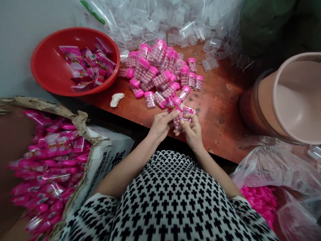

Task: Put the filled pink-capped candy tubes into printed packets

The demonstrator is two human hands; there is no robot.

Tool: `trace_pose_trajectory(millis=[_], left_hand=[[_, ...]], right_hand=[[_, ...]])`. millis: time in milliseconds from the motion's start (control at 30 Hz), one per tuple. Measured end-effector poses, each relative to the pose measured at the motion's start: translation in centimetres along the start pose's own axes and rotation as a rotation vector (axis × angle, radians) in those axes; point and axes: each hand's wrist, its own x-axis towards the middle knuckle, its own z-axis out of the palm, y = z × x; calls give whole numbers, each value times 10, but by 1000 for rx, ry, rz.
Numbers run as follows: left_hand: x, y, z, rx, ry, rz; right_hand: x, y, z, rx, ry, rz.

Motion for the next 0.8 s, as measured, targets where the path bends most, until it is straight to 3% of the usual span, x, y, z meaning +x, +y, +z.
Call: trace_pose_trajectory(millis=[167,300,533,667,800], left_hand=[[-4,-3,8,-40,24,60],[-5,-8,10,-48,45,71],[-10,-8,4,111,61,41],[-12,-9,-3,138,118,89],[-15,-10,-10,526,70,134]], right_hand=[[-4,3,-1,-134,88,-92],[-6,5,1,-70,118,-123],[-7,16,8,238,80,56],[-3,7,-5,-69,22,22],[18,-31,-25,-517,106,-313]])
